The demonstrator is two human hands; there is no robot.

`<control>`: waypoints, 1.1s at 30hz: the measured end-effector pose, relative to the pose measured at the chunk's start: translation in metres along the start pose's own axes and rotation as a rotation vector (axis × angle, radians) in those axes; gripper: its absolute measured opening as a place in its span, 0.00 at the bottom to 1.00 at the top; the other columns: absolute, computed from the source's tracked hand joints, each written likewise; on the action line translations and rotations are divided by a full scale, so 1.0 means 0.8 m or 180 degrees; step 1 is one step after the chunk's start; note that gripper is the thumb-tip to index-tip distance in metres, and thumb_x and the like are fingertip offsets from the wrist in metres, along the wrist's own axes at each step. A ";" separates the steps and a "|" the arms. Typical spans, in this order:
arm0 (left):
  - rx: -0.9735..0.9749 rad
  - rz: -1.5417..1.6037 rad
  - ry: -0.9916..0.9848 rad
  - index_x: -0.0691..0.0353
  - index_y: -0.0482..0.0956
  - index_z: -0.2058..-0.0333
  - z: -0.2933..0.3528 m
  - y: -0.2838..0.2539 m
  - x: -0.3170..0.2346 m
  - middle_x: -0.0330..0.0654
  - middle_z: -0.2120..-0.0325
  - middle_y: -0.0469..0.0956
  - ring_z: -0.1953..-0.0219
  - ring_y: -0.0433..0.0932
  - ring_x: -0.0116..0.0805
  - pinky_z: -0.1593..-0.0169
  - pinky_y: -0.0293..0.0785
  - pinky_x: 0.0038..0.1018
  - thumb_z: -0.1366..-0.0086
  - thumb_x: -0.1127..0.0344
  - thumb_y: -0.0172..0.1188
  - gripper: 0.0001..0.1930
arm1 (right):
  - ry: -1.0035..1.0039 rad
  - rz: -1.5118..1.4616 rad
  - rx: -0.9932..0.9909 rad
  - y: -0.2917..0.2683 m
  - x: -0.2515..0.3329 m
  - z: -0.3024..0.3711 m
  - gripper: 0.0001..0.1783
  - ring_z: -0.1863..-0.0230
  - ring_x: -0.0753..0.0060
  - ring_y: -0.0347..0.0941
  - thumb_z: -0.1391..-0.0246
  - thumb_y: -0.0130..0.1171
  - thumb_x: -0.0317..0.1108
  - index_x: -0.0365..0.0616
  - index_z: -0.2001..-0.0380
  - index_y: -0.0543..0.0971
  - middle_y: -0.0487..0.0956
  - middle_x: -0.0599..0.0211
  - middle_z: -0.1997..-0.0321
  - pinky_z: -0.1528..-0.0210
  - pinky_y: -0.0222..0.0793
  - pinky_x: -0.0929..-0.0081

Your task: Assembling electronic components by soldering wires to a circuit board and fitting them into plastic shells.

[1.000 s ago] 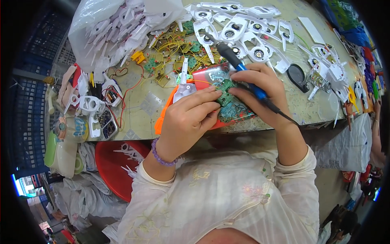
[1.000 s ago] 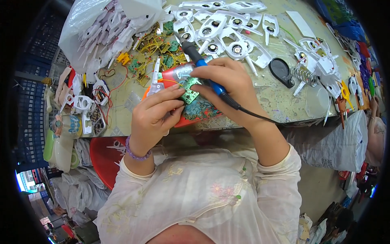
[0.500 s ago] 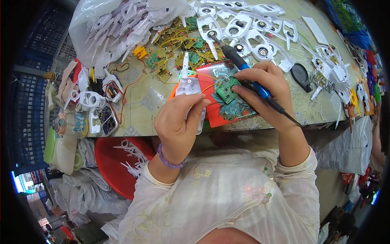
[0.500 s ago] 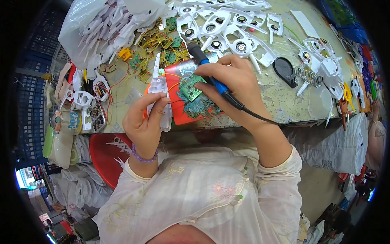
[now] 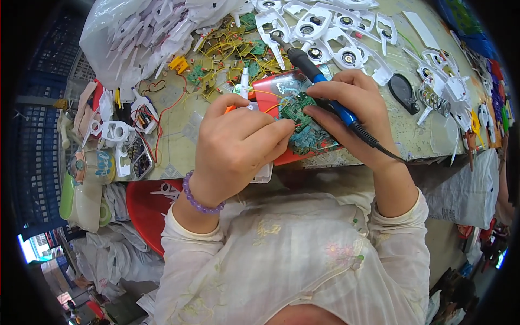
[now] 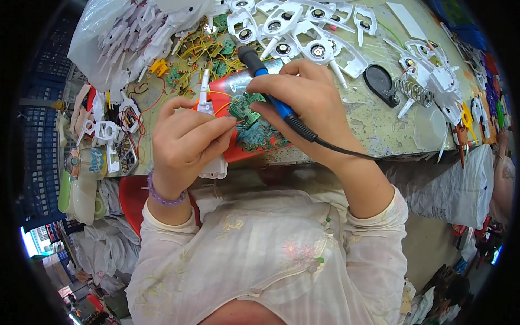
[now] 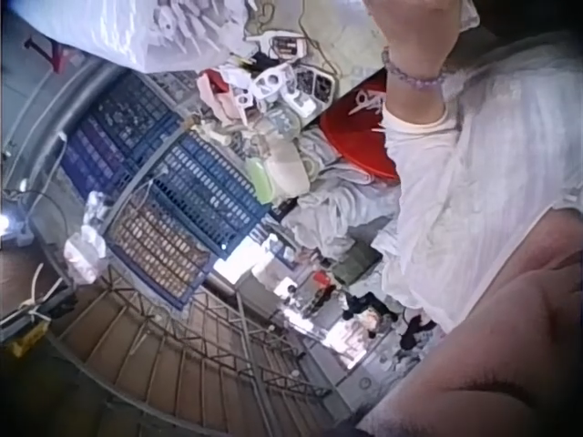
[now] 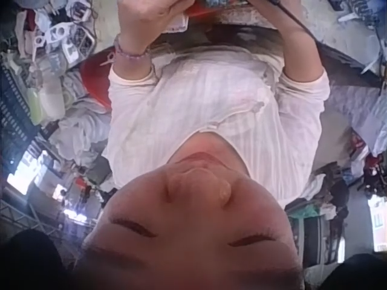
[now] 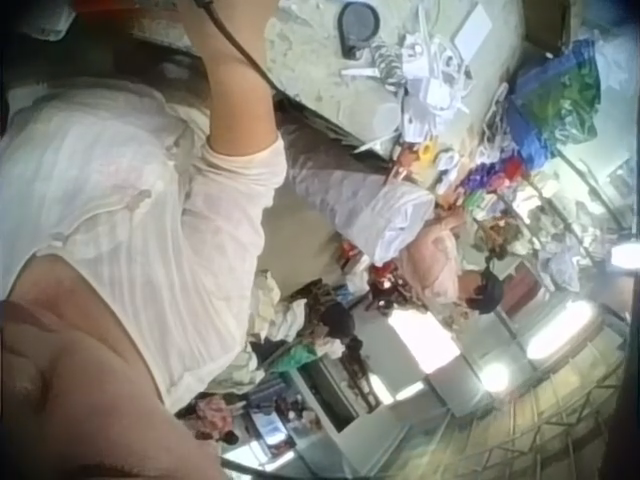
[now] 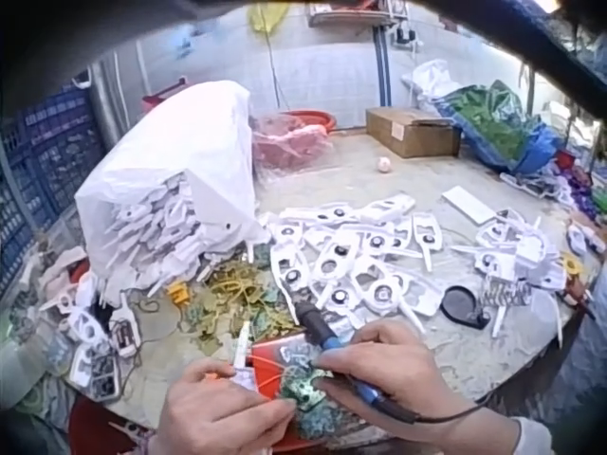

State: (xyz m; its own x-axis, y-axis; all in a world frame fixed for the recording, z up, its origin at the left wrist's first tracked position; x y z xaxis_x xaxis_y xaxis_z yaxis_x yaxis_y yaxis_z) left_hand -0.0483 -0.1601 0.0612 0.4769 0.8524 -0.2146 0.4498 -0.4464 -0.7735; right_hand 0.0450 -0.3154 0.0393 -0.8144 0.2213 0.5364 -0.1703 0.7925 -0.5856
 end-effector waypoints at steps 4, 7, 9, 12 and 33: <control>0.0171 0.0098 0.0210 0.61 0.80 0.71 -0.007 0.005 0.003 0.39 0.70 0.79 0.70 0.78 0.36 0.62 0.74 0.34 0.56 0.73 0.68 0.11 | -0.0008 0.0035 -0.0036 0.000 -0.001 0.001 0.14 0.65 0.66 0.70 0.59 0.67 0.31 0.52 0.65 0.80 0.77 0.71 0.74 0.59 0.62 0.67; 0.0331 0.0226 0.0275 0.63 0.79 0.71 -0.012 0.010 0.003 0.43 0.65 0.79 0.64 0.80 0.40 0.61 0.76 0.34 0.56 0.73 0.66 0.11 | -0.0054 0.0033 -0.0066 -0.002 -0.001 0.001 0.14 0.64 0.65 0.71 0.60 0.68 0.31 0.52 0.65 0.80 0.76 0.71 0.74 0.59 0.62 0.67; 0.0471 0.0243 0.0180 0.64 0.79 0.70 -0.008 0.010 0.001 0.43 0.64 0.79 0.62 0.80 0.41 0.60 0.76 0.34 0.55 0.73 0.66 0.10 | -0.0161 0.0127 -0.0048 -0.001 -0.001 0.002 0.15 0.66 0.65 0.70 0.59 0.67 0.30 0.52 0.63 0.81 0.75 0.70 0.74 0.61 0.62 0.68; 0.0610 0.0259 0.0119 0.65 0.79 0.70 -0.006 0.012 0.003 0.44 0.64 0.80 0.59 0.80 0.42 0.59 0.77 0.33 0.55 0.74 0.65 0.10 | -0.0108 0.0176 -0.0268 -0.001 -0.007 0.005 0.19 0.69 0.66 0.70 0.60 0.67 0.29 0.51 0.59 0.81 0.75 0.68 0.74 0.65 0.63 0.70; 0.0606 0.0033 0.0395 0.66 0.78 0.69 0.000 0.013 0.000 0.47 0.63 0.80 0.58 0.81 0.43 0.61 0.79 0.31 0.57 0.75 0.65 0.12 | -0.0214 -0.1156 -0.0803 -0.082 0.017 0.109 0.15 0.76 0.68 0.66 0.42 0.55 0.44 0.41 0.67 0.75 0.74 0.65 0.77 0.73 0.61 0.71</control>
State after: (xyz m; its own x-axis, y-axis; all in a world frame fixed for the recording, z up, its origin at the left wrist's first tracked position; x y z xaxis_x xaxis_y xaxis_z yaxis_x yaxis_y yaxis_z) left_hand -0.0433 -0.1647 0.0532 0.5753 0.8027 -0.1572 0.2993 -0.3855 -0.8728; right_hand -0.0035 -0.4140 0.0319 -0.7625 -0.1279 0.6342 -0.3181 0.9277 -0.1954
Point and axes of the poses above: each hand's wrist, its own z-axis away from the middle knuckle, its own y-axis out of the palm, x = y × z, the point moved 4 cm from there along -z, towards the middle knuckle
